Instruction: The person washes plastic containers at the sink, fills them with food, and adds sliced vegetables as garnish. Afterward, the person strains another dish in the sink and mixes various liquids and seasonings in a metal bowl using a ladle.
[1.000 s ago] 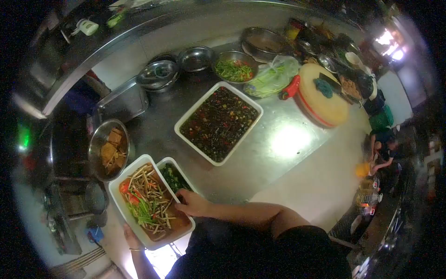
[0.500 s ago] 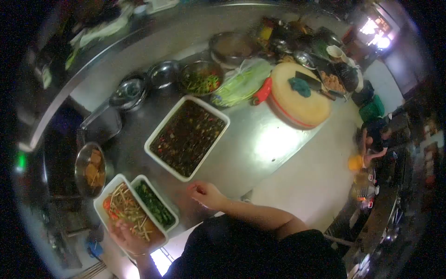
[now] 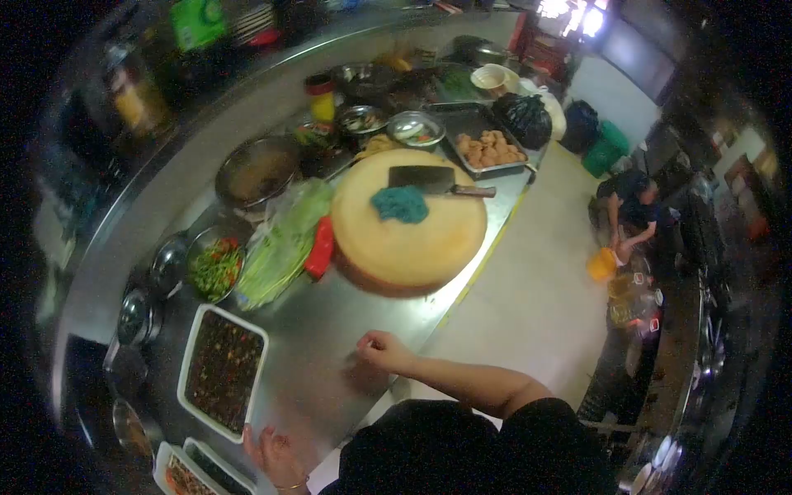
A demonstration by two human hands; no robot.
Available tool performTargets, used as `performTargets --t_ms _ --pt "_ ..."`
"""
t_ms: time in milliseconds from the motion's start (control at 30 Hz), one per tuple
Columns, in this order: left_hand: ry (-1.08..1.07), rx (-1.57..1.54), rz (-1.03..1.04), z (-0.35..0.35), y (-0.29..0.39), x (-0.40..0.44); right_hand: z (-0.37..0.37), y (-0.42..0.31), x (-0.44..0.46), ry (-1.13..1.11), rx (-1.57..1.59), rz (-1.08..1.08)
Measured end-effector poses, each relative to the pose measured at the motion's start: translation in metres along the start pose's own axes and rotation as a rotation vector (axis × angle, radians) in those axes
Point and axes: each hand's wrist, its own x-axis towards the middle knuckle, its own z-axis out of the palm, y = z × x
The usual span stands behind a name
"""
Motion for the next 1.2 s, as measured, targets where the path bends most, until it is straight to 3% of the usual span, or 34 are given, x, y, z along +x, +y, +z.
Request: performTargets --t_ms 100,233,300,333,367,433,600,867,967,1000,1100,1200 --pt "-0.018 -0.003 0.007 0.018 -0.008 0.005 -0.040 0.008 -0.002 0.132 -0.095 0.058" --pt "0.050 0.079 -0.048 0.019 -0.011 0.009 -0.052 0.004 -0.007 0.098 0.049 0.118" --pt "-0.229 -0.118 -0.070 -0.006 -0.032 0.022 -0.045 0.005 -0.008 0.075 -0.002 0.050" --pt "-0.225 -0.223 -0.069 0.001 -0.033 0.017 -0.042 0.004 -0.007 0.059 -0.022 0.037" --pt "-0.203 -0.331 -0.043 0.009 -0.039 0.014 -0.040 0.002 -0.006 0.015 -0.047 0.019" --pt "-0.145 -0.262 -0.019 0.007 -0.040 0.013 -0.023 -0.019 -0.007 -0.053 0.096 0.114" --pt "0.089 -0.202 0.021 0.006 -0.012 -0.025 -0.008 -0.020 0.026 -0.228 -0.101 0.105" --pt "0.350 -0.430 -0.035 -0.106 -0.057 -0.075 0.096 -0.039 0.036 -0.520 -0.208 -0.010" --pt "0.430 -0.426 -0.025 -0.115 -0.044 -0.086 0.116 -0.011 0.044 -0.632 -0.501 -0.355" --pt "0.471 -0.432 -0.048 -0.116 -0.035 -0.091 0.129 -0.024 0.032 -0.623 -0.776 -0.682" --pt "0.563 -0.421 -0.058 -0.126 -0.017 -0.109 0.154 -0.010 0.016 -0.580 -1.123 -0.857" --pt "0.646 -0.399 -0.054 -0.158 -0.018 -0.134 0.175 0.004 0.007 -0.620 -1.082 -0.983"
